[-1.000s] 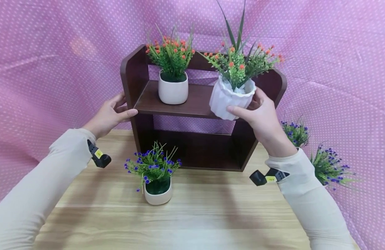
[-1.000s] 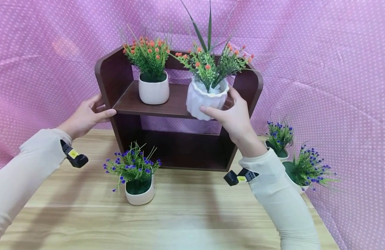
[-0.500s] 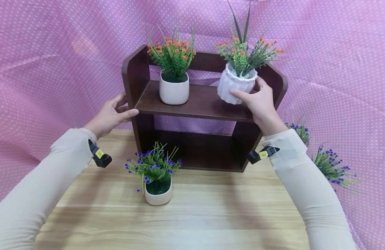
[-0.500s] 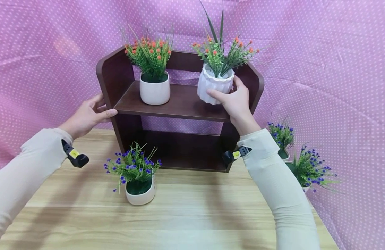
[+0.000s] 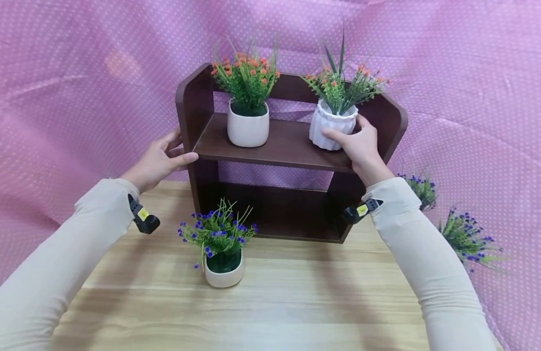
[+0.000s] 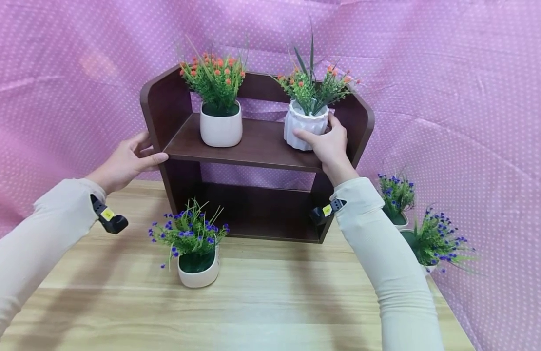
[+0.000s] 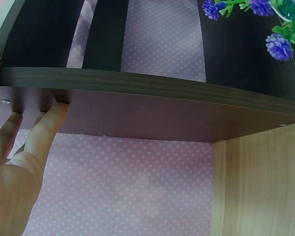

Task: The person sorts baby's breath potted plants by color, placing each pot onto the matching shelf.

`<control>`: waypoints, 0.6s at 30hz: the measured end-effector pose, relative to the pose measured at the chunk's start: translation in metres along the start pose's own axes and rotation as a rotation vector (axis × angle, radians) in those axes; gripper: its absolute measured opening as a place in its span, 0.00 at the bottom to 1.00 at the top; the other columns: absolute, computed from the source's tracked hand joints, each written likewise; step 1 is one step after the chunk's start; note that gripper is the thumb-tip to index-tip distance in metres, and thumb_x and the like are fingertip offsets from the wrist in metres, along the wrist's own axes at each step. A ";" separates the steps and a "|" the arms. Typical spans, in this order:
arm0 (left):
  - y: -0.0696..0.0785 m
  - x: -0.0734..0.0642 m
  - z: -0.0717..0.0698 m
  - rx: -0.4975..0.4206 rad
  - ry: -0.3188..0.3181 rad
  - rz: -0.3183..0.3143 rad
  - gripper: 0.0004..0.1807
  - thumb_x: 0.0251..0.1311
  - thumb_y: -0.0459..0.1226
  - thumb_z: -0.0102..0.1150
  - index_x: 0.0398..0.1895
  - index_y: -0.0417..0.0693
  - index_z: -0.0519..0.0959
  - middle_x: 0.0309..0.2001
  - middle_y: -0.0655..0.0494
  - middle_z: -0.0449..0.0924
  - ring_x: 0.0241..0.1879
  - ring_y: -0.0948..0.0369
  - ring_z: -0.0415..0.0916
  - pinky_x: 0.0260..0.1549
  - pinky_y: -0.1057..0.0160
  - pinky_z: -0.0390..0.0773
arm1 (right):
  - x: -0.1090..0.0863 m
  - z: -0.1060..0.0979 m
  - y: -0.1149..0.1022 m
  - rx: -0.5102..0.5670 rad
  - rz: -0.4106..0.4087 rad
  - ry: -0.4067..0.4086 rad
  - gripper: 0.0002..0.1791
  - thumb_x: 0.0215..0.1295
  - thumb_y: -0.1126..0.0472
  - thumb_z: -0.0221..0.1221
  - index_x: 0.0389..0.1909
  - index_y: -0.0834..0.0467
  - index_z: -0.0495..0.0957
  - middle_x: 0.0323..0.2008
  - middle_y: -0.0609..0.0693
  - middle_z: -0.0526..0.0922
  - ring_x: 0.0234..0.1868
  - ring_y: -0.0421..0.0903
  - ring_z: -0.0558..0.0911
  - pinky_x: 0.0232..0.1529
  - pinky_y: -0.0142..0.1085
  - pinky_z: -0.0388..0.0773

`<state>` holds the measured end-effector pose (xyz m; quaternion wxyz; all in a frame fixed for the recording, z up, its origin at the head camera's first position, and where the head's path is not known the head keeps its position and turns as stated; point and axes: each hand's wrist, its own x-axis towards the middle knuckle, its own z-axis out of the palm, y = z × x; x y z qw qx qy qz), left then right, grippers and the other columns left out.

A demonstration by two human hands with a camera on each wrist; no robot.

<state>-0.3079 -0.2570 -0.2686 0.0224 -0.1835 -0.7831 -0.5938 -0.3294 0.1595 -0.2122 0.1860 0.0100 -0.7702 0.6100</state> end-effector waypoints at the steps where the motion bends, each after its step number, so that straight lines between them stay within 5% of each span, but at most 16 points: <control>1: -0.001 0.001 0.001 -0.009 -0.003 0.003 0.41 0.62 0.36 0.61 0.75 0.62 0.53 0.73 0.50 0.56 0.68 0.48 0.60 0.47 0.69 0.80 | 0.000 0.000 0.002 -0.002 0.008 -0.002 0.45 0.45 0.58 0.75 0.66 0.58 0.66 0.57 0.52 0.74 0.55 0.42 0.72 0.60 0.33 0.70; 18: 0.003 -0.001 0.001 0.025 0.012 -0.047 0.43 0.63 0.38 0.61 0.76 0.60 0.49 0.74 0.50 0.53 0.69 0.48 0.59 0.46 0.72 0.80 | 0.001 -0.003 0.009 -0.082 0.028 -0.087 0.42 0.52 0.54 0.71 0.66 0.60 0.65 0.60 0.54 0.72 0.57 0.43 0.70 0.62 0.35 0.69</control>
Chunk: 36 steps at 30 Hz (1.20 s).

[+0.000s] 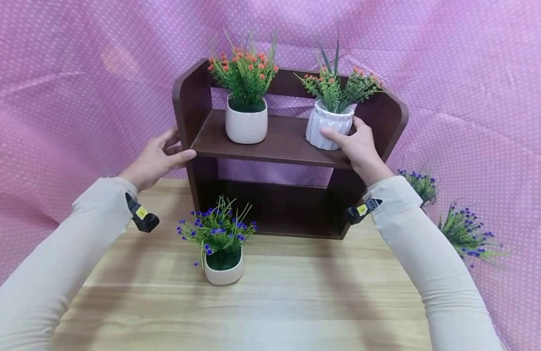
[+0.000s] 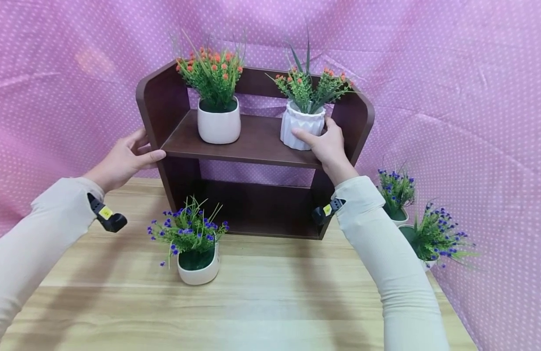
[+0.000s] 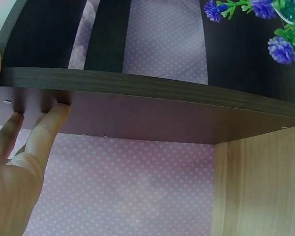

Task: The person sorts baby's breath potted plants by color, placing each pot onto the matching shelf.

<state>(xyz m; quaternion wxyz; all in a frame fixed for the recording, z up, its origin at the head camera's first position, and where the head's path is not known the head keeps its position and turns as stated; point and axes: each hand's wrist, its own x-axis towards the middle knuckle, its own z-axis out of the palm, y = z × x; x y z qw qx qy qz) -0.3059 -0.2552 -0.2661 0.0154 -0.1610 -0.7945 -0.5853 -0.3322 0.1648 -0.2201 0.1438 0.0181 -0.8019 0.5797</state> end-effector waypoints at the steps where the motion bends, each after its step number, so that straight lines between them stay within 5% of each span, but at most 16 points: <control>1: 0.000 0.000 0.000 -0.001 0.001 -0.003 0.43 0.63 0.38 0.61 0.76 0.60 0.48 0.74 0.50 0.52 0.69 0.48 0.59 0.46 0.72 0.80 | 0.000 0.000 0.000 -0.001 -0.006 0.000 0.41 0.52 0.54 0.71 0.66 0.61 0.65 0.59 0.54 0.72 0.56 0.43 0.70 0.61 0.35 0.69; 20: 0.001 0.001 0.001 -0.005 0.005 0.014 0.42 0.62 0.38 0.61 0.76 0.59 0.50 0.74 0.49 0.54 0.68 0.47 0.60 0.46 0.72 0.80 | -0.005 -0.002 -0.004 -0.036 -0.020 -0.009 0.40 0.54 0.52 0.70 0.65 0.61 0.65 0.60 0.55 0.72 0.57 0.44 0.70 0.62 0.36 0.68; 36: -0.001 0.002 0.000 -0.016 -0.003 0.015 0.42 0.63 0.38 0.61 0.76 0.60 0.50 0.74 0.50 0.53 0.68 0.47 0.60 0.46 0.70 0.80 | -0.028 -0.014 -0.029 -0.052 0.024 -0.064 0.57 0.59 0.50 0.65 0.75 0.61 0.35 0.75 0.60 0.45 0.75 0.51 0.51 0.73 0.38 0.55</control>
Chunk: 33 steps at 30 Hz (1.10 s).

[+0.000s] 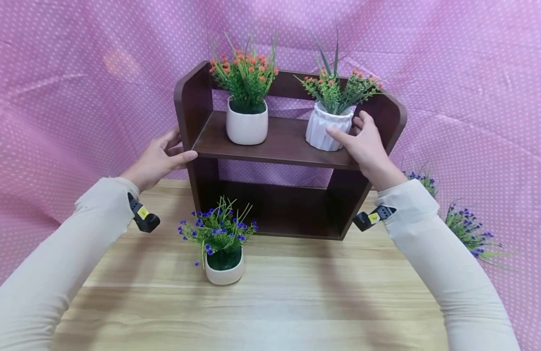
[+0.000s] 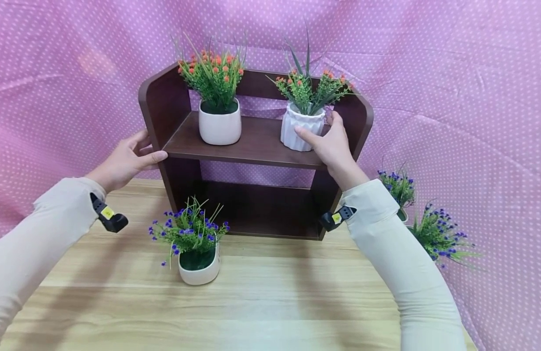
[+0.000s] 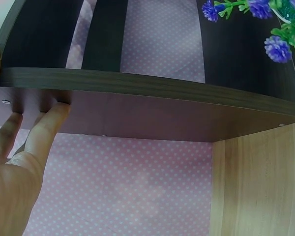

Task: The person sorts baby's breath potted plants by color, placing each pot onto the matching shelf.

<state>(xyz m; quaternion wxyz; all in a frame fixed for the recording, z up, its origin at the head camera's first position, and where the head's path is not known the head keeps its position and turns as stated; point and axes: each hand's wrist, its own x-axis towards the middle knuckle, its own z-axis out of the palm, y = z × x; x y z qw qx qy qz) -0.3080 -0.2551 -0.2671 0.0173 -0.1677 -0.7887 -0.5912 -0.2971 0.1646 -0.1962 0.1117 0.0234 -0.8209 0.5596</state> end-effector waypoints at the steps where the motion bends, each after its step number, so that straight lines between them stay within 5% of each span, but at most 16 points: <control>1: 0.000 0.000 0.000 -0.005 -0.001 0.000 0.42 0.63 0.38 0.61 0.76 0.59 0.50 0.74 0.50 0.53 0.68 0.47 0.60 0.46 0.70 0.80 | -0.002 -0.001 -0.002 -0.004 0.000 0.004 0.57 0.59 0.50 0.65 0.75 0.61 0.35 0.75 0.59 0.45 0.75 0.52 0.50 0.73 0.38 0.54; 13: 0.000 0.000 0.000 -0.005 -0.005 -0.004 0.42 0.63 0.37 0.60 0.76 0.59 0.49 0.74 0.50 0.52 0.69 0.48 0.59 0.46 0.71 0.80 | -0.022 -0.009 -0.016 -0.008 -0.044 -0.012 0.55 0.59 0.48 0.64 0.76 0.57 0.38 0.76 0.56 0.47 0.75 0.50 0.49 0.75 0.40 0.49; 22: 0.003 -0.002 0.000 0.009 0.007 -0.006 0.41 0.64 0.37 0.60 0.76 0.60 0.50 0.74 0.50 0.53 0.69 0.48 0.60 0.45 0.71 0.80 | -0.047 -0.010 -0.023 0.058 -0.149 -0.074 0.52 0.59 0.54 0.66 0.76 0.57 0.42 0.75 0.55 0.49 0.75 0.48 0.50 0.74 0.41 0.52; 33: -0.002 0.001 -0.001 0.028 -0.001 0.014 0.42 0.63 0.39 0.60 0.76 0.62 0.49 0.74 0.50 0.53 0.69 0.47 0.59 0.45 0.72 0.80 | -0.082 0.004 -0.012 0.031 -0.212 -0.161 0.50 0.59 0.56 0.67 0.75 0.56 0.46 0.74 0.52 0.54 0.74 0.48 0.54 0.73 0.42 0.54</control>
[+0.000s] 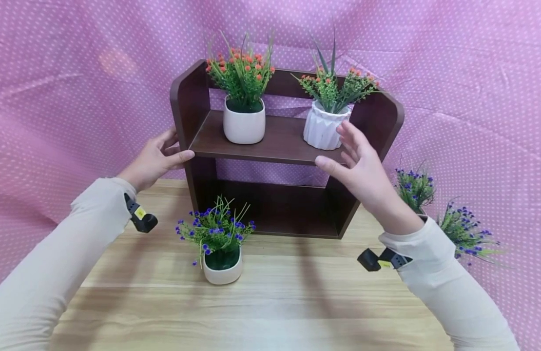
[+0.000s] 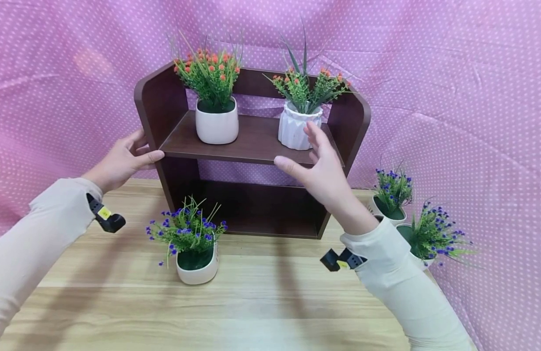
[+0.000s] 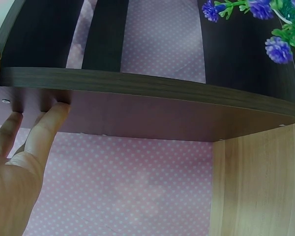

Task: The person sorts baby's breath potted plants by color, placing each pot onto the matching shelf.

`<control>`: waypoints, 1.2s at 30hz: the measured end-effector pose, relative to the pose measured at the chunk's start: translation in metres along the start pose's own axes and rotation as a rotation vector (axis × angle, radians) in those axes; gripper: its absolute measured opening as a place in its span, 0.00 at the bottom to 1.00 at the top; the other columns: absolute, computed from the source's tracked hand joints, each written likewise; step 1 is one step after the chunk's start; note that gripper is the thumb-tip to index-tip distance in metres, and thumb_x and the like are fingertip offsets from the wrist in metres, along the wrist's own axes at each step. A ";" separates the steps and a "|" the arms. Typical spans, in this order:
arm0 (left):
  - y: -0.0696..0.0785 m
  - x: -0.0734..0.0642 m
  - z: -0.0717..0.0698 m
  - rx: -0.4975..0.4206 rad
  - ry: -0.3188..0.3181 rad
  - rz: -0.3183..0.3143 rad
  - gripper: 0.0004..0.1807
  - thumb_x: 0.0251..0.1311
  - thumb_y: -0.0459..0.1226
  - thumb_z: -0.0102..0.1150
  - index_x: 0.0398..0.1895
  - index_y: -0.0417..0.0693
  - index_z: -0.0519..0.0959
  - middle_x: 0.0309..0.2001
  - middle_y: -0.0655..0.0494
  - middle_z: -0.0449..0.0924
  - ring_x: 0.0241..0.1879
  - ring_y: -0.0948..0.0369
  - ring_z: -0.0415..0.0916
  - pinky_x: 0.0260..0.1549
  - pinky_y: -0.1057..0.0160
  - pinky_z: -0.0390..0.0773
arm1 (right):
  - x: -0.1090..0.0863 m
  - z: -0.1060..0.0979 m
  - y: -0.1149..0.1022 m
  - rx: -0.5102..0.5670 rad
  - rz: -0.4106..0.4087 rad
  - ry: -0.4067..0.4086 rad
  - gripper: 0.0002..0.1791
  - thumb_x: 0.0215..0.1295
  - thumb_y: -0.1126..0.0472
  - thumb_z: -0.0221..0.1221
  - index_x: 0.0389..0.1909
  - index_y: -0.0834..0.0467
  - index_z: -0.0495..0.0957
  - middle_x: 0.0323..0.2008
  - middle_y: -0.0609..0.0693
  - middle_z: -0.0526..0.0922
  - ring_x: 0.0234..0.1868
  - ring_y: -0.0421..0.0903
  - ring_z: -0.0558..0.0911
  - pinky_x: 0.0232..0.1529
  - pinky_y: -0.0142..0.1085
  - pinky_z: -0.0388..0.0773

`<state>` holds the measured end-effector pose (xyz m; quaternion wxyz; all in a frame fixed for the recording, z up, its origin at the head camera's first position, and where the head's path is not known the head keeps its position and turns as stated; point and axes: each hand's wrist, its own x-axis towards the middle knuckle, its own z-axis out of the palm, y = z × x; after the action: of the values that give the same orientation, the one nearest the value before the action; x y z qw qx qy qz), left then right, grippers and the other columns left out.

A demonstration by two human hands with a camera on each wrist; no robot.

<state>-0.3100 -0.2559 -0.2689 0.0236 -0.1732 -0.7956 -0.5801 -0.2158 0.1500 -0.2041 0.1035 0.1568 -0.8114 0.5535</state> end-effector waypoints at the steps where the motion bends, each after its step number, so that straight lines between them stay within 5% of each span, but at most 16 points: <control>1: 0.000 0.000 0.000 -0.003 0.000 0.003 0.42 0.63 0.39 0.60 0.76 0.62 0.50 0.74 0.50 0.54 0.68 0.47 0.60 0.45 0.72 0.80 | -0.003 0.002 0.002 -0.003 -0.001 -0.010 0.50 0.59 0.56 0.67 0.75 0.56 0.47 0.74 0.51 0.54 0.74 0.47 0.54 0.73 0.42 0.54; 8: 0.001 -0.001 0.001 -0.011 0.004 0.009 0.41 0.63 0.38 0.60 0.76 0.59 0.50 0.74 0.50 0.54 0.68 0.48 0.60 0.46 0.72 0.80 | -0.027 0.022 0.019 0.013 -0.027 -0.081 0.48 0.58 0.62 0.67 0.74 0.55 0.49 0.74 0.51 0.55 0.73 0.40 0.54 0.73 0.39 0.55; 18: 0.004 -0.003 0.002 -0.006 0.004 -0.003 0.42 0.64 0.37 0.60 0.76 0.59 0.49 0.74 0.50 0.53 0.69 0.47 0.59 0.44 0.72 0.80 | -0.057 0.062 0.055 0.071 -0.036 -0.115 0.49 0.54 0.65 0.70 0.74 0.55 0.52 0.72 0.50 0.58 0.73 0.44 0.55 0.72 0.44 0.57; 26: 0.003 -0.003 0.002 0.005 0.004 -0.019 0.42 0.64 0.38 0.60 0.76 0.60 0.48 0.74 0.50 0.52 0.69 0.47 0.59 0.44 0.72 0.80 | -0.080 0.107 0.095 0.112 0.066 -0.165 0.49 0.53 0.61 0.71 0.73 0.55 0.53 0.72 0.52 0.59 0.74 0.48 0.54 0.72 0.49 0.54; 36: 0.002 -0.002 0.001 0.027 0.007 0.003 0.42 0.64 0.39 0.60 0.76 0.60 0.49 0.74 0.50 0.53 0.69 0.47 0.59 0.45 0.72 0.80 | -0.097 0.147 0.116 0.159 0.194 -0.258 0.49 0.54 0.57 0.71 0.73 0.53 0.53 0.73 0.53 0.56 0.72 0.59 0.55 0.71 0.54 0.53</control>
<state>-0.3077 -0.2549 -0.2676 0.0293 -0.1721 -0.8029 -0.5700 -0.1675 0.0660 -0.3910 -0.0681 0.1555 -0.7831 0.5983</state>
